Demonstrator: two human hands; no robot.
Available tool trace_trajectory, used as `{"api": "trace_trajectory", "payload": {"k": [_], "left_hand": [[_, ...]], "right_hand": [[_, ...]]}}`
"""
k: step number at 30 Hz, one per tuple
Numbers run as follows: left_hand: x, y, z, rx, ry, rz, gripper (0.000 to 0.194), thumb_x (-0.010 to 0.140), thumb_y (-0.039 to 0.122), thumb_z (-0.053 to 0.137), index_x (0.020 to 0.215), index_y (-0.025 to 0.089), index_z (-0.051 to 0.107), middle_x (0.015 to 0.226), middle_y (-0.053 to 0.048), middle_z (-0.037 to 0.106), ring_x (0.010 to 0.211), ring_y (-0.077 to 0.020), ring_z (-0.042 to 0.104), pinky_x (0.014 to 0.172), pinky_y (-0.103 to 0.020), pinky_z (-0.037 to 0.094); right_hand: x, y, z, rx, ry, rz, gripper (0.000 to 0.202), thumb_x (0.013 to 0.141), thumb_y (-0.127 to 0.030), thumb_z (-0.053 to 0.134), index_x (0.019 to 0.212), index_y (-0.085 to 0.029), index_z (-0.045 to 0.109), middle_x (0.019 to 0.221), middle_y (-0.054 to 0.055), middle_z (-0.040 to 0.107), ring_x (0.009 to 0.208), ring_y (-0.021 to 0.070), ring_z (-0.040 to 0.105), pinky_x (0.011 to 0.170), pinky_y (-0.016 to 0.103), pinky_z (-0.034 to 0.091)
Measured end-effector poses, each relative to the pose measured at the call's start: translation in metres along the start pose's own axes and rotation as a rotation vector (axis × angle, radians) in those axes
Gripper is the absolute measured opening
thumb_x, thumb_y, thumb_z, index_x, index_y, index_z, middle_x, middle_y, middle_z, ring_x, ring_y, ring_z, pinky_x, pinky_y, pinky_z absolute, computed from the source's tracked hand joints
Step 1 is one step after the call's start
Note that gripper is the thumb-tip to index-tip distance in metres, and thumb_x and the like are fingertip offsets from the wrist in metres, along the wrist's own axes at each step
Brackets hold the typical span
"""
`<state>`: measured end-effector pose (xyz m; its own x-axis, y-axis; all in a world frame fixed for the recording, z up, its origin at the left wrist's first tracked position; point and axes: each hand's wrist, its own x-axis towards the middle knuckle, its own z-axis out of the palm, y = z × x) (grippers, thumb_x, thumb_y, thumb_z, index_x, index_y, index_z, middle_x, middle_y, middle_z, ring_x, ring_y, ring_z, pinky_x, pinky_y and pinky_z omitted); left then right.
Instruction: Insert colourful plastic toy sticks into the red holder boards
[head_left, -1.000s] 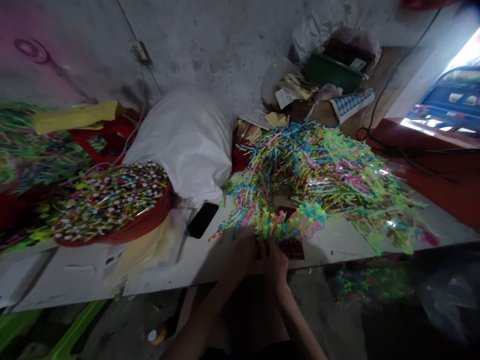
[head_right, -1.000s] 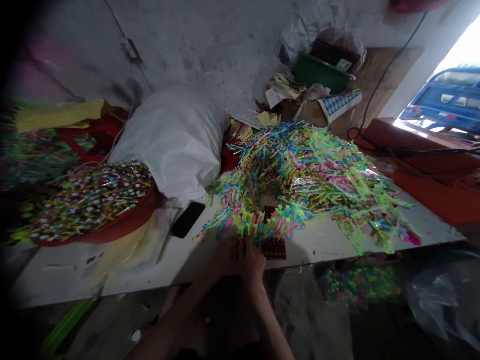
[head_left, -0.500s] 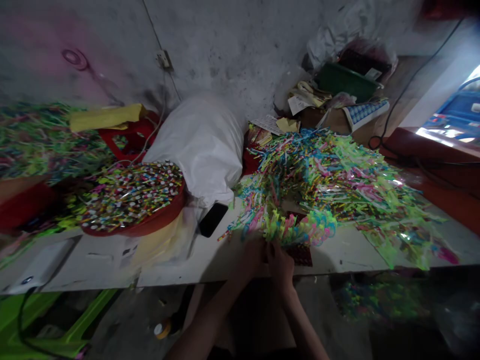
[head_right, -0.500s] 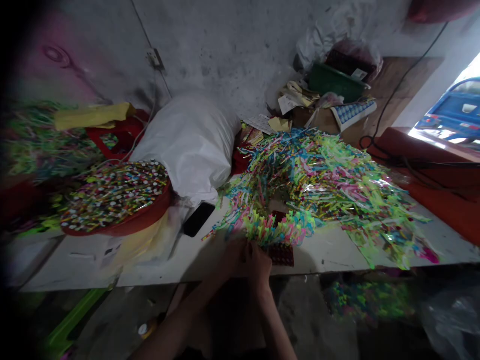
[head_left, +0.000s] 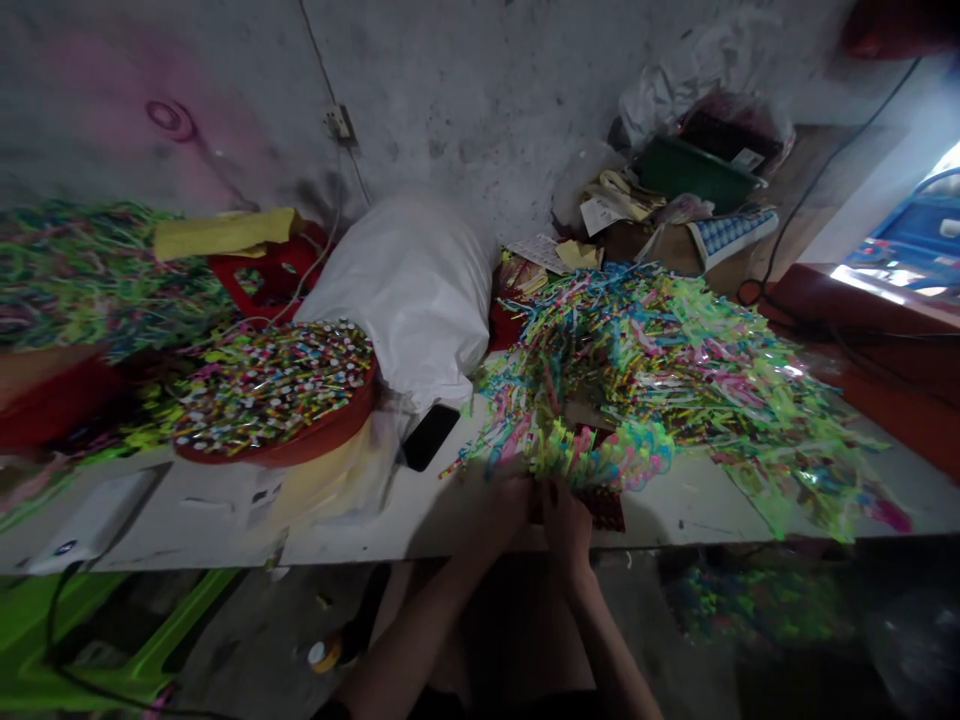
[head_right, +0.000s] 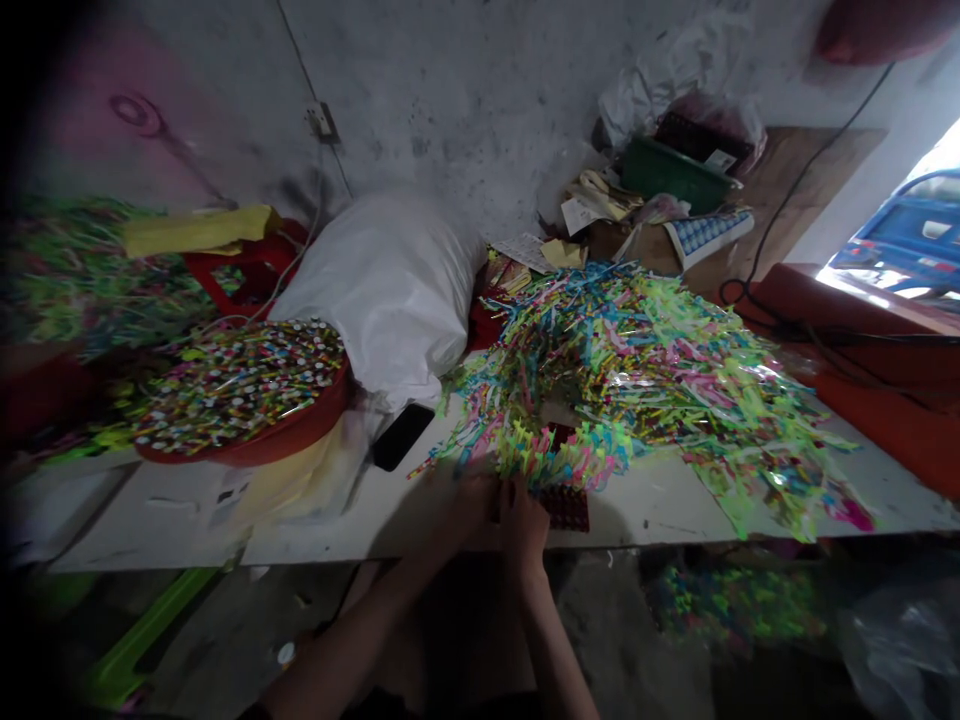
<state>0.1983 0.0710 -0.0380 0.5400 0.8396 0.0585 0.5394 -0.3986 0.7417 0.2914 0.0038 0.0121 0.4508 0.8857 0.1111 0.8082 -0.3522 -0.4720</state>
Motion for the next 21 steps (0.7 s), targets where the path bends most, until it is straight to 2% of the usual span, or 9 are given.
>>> {"api": "trace_trajectory", "payload": {"k": [3, 6, 8, 10, 12, 15, 18, 21], "left_hand": [[-0.003, 0.000, -0.001, 0.034, -0.014, -0.007, 0.025, 0.082, 0.018, 0.043, 0.080, 0.016, 0.068, 0.082, -0.010, 0.069, 0.073, -0.0199, 0.061, 0.070, -0.030, 0.046], [-0.009, -0.005, -0.014, 0.064, -0.003, -0.050, 0.025, 0.084, 0.021, 0.044, 0.093, 0.019, 0.067, 0.090, -0.005, 0.070, 0.079, -0.0188, 0.063, 0.074, -0.028, 0.049], [-0.013, -0.014, -0.032, 0.125, 0.064, -0.128, 0.029, 0.086, 0.022, 0.041, 0.104, 0.018, 0.064, 0.102, -0.006, 0.068, 0.093, -0.0196, 0.061, 0.084, -0.030, 0.047], [-0.014, -0.026, -0.054, 0.221, 0.157, -0.241, 0.032, 0.087, 0.021, 0.041, 0.113, 0.014, 0.058, 0.118, -0.013, 0.060, 0.110, -0.0234, 0.053, 0.095, -0.036, 0.040], [-0.012, -0.038, -0.074, 0.313, 0.205, -0.359, 0.033, 0.086, 0.021, 0.043, 0.116, 0.011, 0.054, 0.122, -0.018, 0.056, 0.114, -0.0280, 0.048, 0.096, -0.041, 0.036], [-0.006, -0.048, -0.093, 0.389, 0.166, -0.459, 0.027, 0.084, 0.025, 0.048, 0.105, 0.011, 0.058, 0.107, -0.017, 0.062, 0.100, -0.0282, 0.057, 0.085, -0.038, 0.041], [-0.001, -0.048, -0.096, 0.424, 0.125, -0.480, 0.023, 0.084, 0.026, 0.048, 0.097, 0.012, 0.060, 0.104, -0.014, 0.063, 0.094, -0.0259, 0.060, 0.077, -0.032, 0.043], [-0.001, -0.044, -0.096, 0.439, 0.128, -0.493, 0.022, 0.082, 0.024, 0.049, 0.099, 0.013, 0.059, 0.109, -0.014, 0.060, 0.092, -0.0249, 0.060, 0.073, -0.030, 0.042]], "right_hand": [[-0.011, 0.013, 0.009, 0.087, 0.009, -0.061, 0.045, 0.094, -0.043, 0.028, 0.095, -0.018, 0.066, 0.068, 0.007, 0.070, 0.055, 0.0153, 0.063, 0.047, 0.021, 0.031], [-0.037, 0.040, 0.023, 0.192, 0.009, -0.116, 0.055, 0.093, -0.050, 0.021, 0.093, -0.018, 0.067, 0.068, 0.009, 0.070, 0.055, 0.0166, 0.064, 0.047, 0.022, 0.033], [-0.058, 0.060, 0.031, 0.225, 0.024, -0.096, 0.057, 0.092, -0.054, 0.022, 0.099, -0.019, 0.067, 0.069, 0.010, 0.070, 0.058, 0.0194, 0.066, 0.048, 0.023, 0.035], [-0.074, 0.078, 0.035, 0.240, 0.014, -0.046, 0.057, 0.091, -0.056, 0.023, 0.099, -0.021, 0.067, 0.069, 0.010, 0.071, 0.063, 0.0224, 0.067, 0.048, 0.024, 0.036], [-0.083, 0.088, 0.034, 0.244, -0.016, -0.006, 0.054, 0.090, -0.056, 0.025, 0.099, -0.024, 0.068, 0.069, 0.009, 0.071, 0.065, 0.0244, 0.068, 0.048, 0.024, 0.036], [-0.085, 0.091, 0.031, 0.274, -0.054, 0.003, 0.050, 0.090, -0.055, 0.027, 0.095, -0.027, 0.069, 0.071, 0.007, 0.072, 0.064, 0.0238, 0.068, 0.049, 0.024, 0.039], [-0.084, 0.085, 0.032, 0.289, -0.049, 0.002, 0.050, 0.089, -0.055, 0.029, 0.088, -0.027, 0.070, 0.069, 0.006, 0.072, 0.061, 0.0221, 0.068, 0.049, 0.023, 0.039], [-0.086, 0.079, 0.039, 0.291, -0.013, 0.017, 0.054, 0.089, -0.057, 0.025, 0.084, -0.026, 0.069, 0.068, 0.007, 0.072, 0.061, 0.0216, 0.067, 0.049, 0.023, 0.039]]}}
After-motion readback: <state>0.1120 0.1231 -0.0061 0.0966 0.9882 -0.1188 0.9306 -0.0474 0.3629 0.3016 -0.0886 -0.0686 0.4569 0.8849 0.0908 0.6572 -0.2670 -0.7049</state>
